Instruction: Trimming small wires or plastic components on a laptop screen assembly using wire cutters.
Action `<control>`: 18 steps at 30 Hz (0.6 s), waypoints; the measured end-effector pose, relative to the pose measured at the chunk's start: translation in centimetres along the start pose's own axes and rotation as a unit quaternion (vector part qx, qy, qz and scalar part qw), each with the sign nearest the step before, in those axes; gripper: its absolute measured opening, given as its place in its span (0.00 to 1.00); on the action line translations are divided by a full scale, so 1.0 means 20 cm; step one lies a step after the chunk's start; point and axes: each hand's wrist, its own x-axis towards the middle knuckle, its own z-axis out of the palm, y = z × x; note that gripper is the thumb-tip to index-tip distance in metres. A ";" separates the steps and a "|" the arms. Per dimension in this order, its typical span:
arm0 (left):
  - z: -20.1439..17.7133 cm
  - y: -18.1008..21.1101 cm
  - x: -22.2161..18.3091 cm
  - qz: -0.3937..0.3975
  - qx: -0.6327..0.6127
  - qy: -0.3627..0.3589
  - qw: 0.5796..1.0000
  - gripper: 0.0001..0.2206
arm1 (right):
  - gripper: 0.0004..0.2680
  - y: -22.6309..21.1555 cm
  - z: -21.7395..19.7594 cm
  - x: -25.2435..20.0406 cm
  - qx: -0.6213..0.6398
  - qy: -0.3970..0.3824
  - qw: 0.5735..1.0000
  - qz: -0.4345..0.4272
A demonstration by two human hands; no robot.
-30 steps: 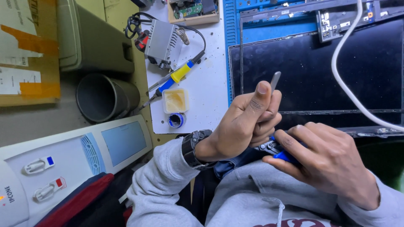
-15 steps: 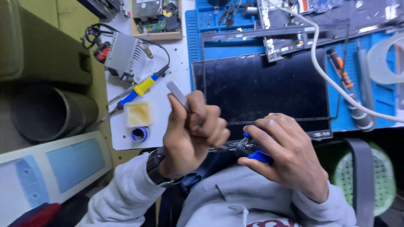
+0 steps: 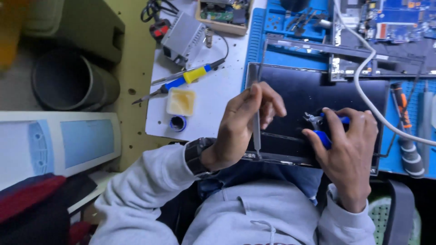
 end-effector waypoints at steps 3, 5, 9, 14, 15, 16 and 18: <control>0.01 -0.05 -0.02 -0.005 0.089 0.007 0.996 0.21 | 0.20 0.01 0.00 -0.02 0.006 0.006 1.000 -0.005; 0.03 -0.06 -0.02 0.000 0.119 -0.003 0.993 0.21 | 0.20 0.01 0.01 -0.01 0.018 0.023 1.000 -0.004; 0.07 -0.12 -0.05 -0.037 0.146 -0.039 0.988 0.17 | 0.18 0.01 -0.04 -0.05 0.081 0.052 0.995 -0.009; 0.23 -0.13 -0.03 -0.056 0.036 -0.087 0.994 0.19 | 0.09 0.02 -0.22 -0.20 0.475 0.089 0.873 0.064; 0.28 -0.15 -0.02 -0.042 0.037 -0.080 0.995 0.18 | 0.10 0.03 -0.22 -0.23 0.604 0.141 0.780 0.083; 0.33 -0.17 -0.01 -0.029 0.036 -0.076 0.996 0.17 | 0.12 0.04 -0.24 -0.26 0.714 0.191 0.667 0.097; 0.43 -0.24 -0.01 -0.038 0.034 -0.080 0.996 0.15 | 0.12 0.09 -0.20 -0.29 0.732 0.250 0.629 0.077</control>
